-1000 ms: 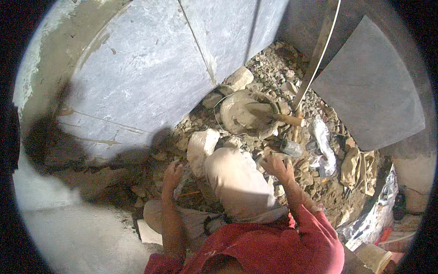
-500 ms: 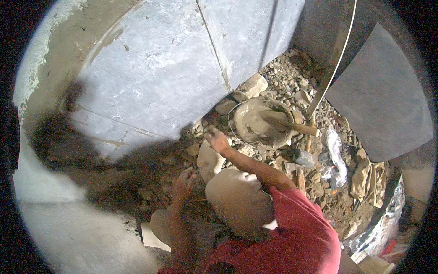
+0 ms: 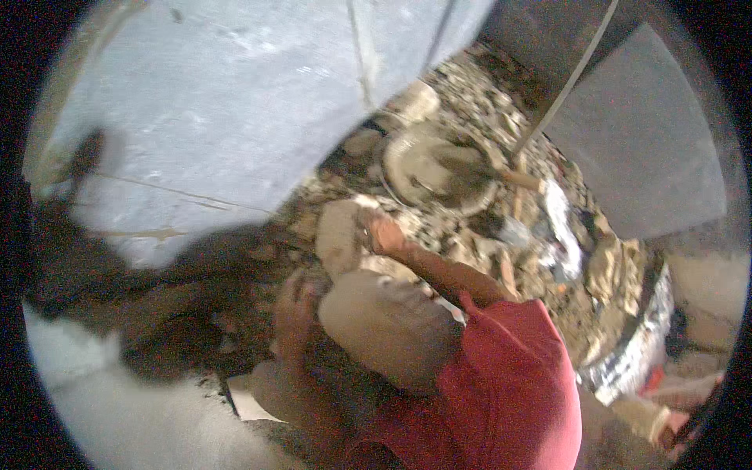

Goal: The person applies wet mortar to a wall and around the edges of a tile using a trowel while sitting on the floor. They also use a hammer and a small stone piece to tap the edge of the tile and adjust its positioning.

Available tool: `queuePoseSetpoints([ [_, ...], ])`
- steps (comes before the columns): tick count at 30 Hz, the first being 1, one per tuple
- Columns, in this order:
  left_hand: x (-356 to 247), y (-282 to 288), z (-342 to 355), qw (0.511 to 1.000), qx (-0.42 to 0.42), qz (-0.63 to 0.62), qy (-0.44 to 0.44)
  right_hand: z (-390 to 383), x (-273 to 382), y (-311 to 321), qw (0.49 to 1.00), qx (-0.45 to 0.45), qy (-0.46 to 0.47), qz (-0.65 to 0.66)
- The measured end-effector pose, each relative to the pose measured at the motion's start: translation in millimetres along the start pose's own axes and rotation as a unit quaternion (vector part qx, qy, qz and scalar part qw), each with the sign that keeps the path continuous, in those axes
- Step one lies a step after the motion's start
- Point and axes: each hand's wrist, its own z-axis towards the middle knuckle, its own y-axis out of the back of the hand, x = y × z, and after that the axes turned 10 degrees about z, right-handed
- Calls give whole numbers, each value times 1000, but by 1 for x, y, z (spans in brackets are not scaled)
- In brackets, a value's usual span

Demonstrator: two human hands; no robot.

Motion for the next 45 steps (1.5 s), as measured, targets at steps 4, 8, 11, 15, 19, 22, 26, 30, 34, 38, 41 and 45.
queuePoseSetpoints([
  [4,-16,21,-11,997,-28,-60,35,-135,42,94,972,-87,-202,86],
  [8,-17,19,-7,998,-12,-56,-5,-194,-41,203,915,-271,-235,-185],
  [11,-21,16,-4,999,15,-28,11,-179,-93,251,895,-185,-381,-137],
  [15,-8,7,-14,1000,4,-14,20,-137,-86,260,713,-266,-390,519],
  [19,-25,-1,-6,994,42,-89,45,-132,-60,235,652,-214,-307,660],
  [22,-59,-23,25,955,138,-250,76,-131,-67,227,617,-220,-255,711],
  [26,-36,-129,111,842,215,-492,-62,-104,-62,221,583,-316,-227,713],
  [30,-70,-180,151,781,197,-587,87,-80,-74,217,576,-350,-211,708],
  [34,-99,-203,146,749,247,-615,-24,-62,-76,249,542,-390,-212,714],
  [38,-95,-236,133,720,190,-668,12,-65,-39,267,590,-400,-276,645],
  [41,-115,-242,127,724,196,-662,7,-82,-74,272,660,-406,-259,577],
  [45,-61,-265,132,840,128,-500,-165,-69,-95,254,622,-358,-195,669],
])
